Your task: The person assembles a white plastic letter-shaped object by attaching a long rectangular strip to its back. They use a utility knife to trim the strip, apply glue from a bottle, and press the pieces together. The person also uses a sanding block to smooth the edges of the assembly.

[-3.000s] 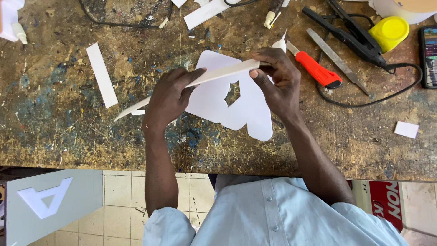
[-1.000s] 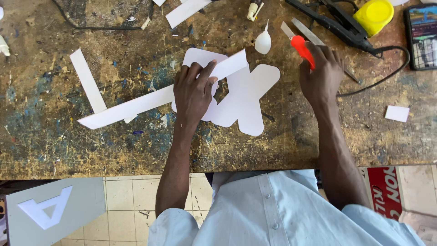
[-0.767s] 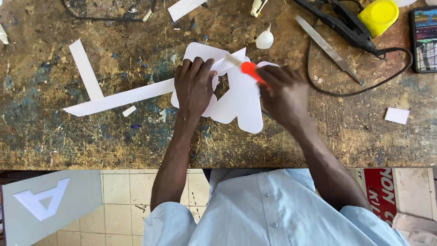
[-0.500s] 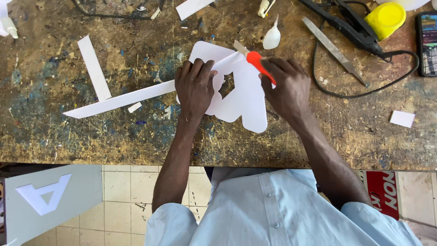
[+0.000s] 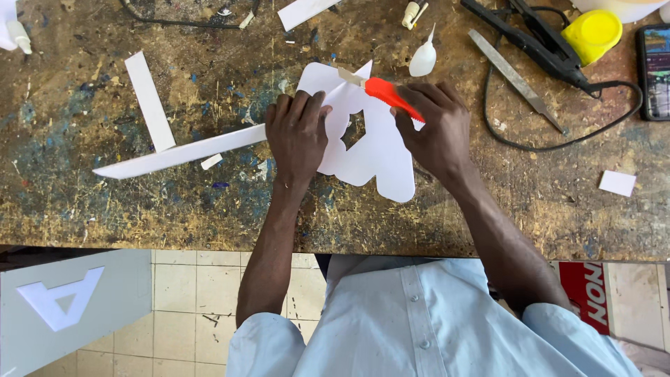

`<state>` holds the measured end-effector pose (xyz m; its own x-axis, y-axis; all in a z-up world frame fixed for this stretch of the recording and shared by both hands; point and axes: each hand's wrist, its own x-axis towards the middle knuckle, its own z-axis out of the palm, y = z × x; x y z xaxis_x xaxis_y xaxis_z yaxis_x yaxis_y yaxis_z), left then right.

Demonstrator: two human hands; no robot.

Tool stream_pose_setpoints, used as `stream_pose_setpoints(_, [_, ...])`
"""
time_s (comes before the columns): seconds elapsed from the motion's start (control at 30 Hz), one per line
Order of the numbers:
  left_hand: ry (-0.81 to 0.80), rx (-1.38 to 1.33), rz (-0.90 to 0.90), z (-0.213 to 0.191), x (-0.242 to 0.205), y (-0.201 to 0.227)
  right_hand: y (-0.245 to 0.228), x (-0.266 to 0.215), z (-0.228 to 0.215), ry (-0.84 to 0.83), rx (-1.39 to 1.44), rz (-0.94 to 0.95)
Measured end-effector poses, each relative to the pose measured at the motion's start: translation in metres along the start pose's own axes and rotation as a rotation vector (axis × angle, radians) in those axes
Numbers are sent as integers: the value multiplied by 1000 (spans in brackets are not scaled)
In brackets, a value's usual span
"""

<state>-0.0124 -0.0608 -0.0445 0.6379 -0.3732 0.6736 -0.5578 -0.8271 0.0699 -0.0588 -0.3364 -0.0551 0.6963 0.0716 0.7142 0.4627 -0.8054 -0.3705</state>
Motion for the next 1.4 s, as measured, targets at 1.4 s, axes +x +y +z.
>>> stream_pose_setpoints(1.4, [163, -45, -137, -17, 3, -11, 19, 39, -29, 163, -100, 6])
